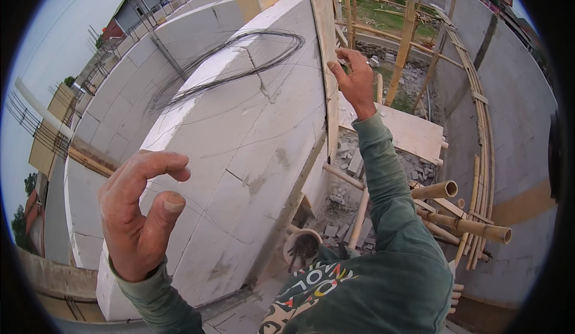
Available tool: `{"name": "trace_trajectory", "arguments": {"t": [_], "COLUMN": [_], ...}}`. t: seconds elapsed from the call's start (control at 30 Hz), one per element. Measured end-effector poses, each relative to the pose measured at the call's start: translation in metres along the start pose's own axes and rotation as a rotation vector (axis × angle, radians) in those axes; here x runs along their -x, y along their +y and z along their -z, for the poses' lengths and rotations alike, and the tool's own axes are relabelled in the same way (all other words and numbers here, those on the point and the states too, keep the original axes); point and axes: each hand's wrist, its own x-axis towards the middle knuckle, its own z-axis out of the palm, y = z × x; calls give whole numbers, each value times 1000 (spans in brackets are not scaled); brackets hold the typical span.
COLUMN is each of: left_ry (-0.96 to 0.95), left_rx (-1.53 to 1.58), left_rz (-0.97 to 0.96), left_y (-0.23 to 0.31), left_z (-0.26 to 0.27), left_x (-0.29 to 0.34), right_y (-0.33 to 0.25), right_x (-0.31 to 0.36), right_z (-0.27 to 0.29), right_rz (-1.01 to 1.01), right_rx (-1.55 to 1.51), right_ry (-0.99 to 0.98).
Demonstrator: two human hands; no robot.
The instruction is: The person secures a vertical metal stud to a white block wall using a hammer and nails, then ties the stud to a wooden frame with wire using pliers. The person repeatedly hammers nails into the stud and wall, then twists wire around the stud and frame to fasten them together.
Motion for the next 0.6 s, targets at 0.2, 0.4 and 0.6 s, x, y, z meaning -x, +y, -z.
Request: {"name": "trace_trajectory", "arguments": {"t": [0.2,0.4,0.6], "left_ry": [-312,-333,-438], "left_rx": [-592,-703,-559], "left_rz": [-126,-82,-68], "left_y": [-80,-126,-151], "left_z": [-84,-135,-126], "left_x": [-142,-152,-163], "right_y": [13,2,7], "right_x": [-15,-26,-46], "right_z": [-27,-52,-50], "right_rz": [74,306,595], "right_rx": [-212,-67,-35], "right_ry": [-506,-288,-200]}}
